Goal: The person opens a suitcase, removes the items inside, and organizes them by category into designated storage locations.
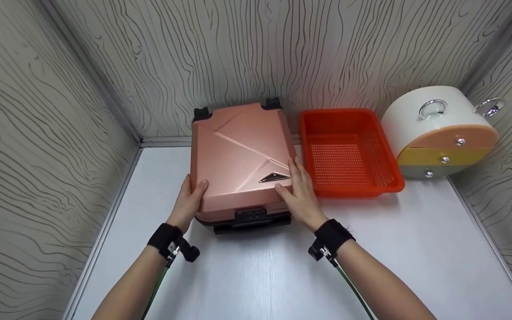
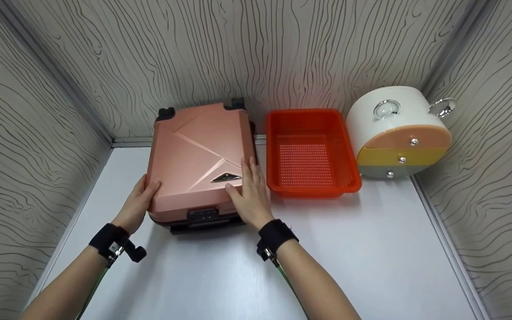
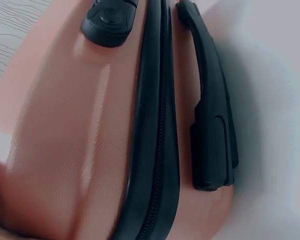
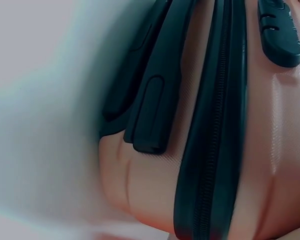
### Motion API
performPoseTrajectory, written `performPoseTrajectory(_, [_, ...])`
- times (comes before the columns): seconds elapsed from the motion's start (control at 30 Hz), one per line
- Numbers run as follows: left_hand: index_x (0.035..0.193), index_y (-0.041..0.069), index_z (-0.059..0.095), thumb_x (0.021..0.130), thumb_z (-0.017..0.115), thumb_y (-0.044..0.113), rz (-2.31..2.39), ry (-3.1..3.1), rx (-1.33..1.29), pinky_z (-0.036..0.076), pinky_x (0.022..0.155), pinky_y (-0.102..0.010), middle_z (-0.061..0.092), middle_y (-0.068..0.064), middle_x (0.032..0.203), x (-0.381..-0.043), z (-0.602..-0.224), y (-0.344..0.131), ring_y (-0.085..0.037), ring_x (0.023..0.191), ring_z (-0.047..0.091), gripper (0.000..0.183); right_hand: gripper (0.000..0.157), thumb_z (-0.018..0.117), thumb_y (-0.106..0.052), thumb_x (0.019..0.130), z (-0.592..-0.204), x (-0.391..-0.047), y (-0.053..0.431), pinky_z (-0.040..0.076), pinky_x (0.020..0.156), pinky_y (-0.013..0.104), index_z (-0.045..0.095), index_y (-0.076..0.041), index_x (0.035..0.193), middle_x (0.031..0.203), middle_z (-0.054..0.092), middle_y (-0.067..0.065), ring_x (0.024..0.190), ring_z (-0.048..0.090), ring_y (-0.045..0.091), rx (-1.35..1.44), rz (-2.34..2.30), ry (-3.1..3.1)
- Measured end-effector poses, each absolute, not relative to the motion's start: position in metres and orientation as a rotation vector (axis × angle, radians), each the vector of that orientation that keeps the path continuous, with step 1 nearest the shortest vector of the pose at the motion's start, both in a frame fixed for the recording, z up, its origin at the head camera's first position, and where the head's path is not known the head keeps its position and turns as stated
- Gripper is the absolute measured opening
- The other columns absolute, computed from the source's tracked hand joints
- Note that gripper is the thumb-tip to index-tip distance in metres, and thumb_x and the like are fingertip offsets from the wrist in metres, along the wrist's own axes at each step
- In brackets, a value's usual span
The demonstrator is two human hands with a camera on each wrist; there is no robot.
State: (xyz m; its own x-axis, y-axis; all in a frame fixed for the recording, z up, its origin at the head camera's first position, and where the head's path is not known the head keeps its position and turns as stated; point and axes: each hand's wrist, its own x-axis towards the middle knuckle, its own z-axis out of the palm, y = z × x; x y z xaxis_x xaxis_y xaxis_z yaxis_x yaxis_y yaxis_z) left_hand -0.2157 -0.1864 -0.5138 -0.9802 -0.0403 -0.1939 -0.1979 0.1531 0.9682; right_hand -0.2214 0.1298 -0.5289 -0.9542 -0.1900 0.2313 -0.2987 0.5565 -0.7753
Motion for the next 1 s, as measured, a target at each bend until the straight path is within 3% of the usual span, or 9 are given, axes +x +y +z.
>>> performPoseTrajectory(0.5, [0.161,0.009,-0.018,0.106,0.045,0.053,1.903,2.470,-0.320,0.001,0.123,-0.052,-0.015,-0.014,0.169,-0.168,-0.524,-0.168,-0.028,0.155,-0.012,0.094,0.074,0.056,-0.031,0.103,-0.527,-0.254,0.144,0.007,0.121,0.060,0.020,-0.011,0.164,0.170,0.012,0.015,0.154,0.011,0.035,0.707,1.452,-2.646])
performPoseTrajectory(0.7, [0.165,0.014,-0.001,0.111,0.038,0.039,1.620,2.888,-0.011,0.006,0.119,-0.065,-0.017,-0.009,0.170,-0.161,-0.535,-0.162,-0.032,0.155,-0.015,0.071,0.077,0.055,-0.036,0.102,-0.524,-0.267,0.153,0.002,0.120,0.064,0.015,-0.018,0.166,0.172,0.005,0.008,0.156,0.000,0.034,0.758,1.423,-2.742])
performPoseTrajectory(0.83, [0.165,0.007,0.013,0.112,0.038,0.034,1.348,3.131,0.214,0.008,0.120,-0.065,-0.005,-0.012,0.171,-0.161,-0.542,-0.163,-0.032,0.156,-0.010,0.064,0.077,0.053,-0.037,0.104,-0.522,-0.271,0.157,0.002,0.119,0.066,0.012,-0.017,0.166,0.171,0.001,0.013,0.155,-0.003,0.036,0.739,1.402,-2.770])
performPoseTrajectory(1.0, [0.163,0.006,0.023,0.106,0.049,0.044,1.061,3.267,0.517,0.009,0.122,-0.059,0.007,-0.014,0.171,-0.161,-0.548,-0.167,-0.031,0.157,-0.002,0.073,0.070,0.043,-0.038,0.109,-0.520,-0.277,0.158,0.008,0.119,0.065,0.010,-0.015,0.166,0.170,-0.002,0.016,0.155,-0.002,0.037,0.660,1.276,-2.822])
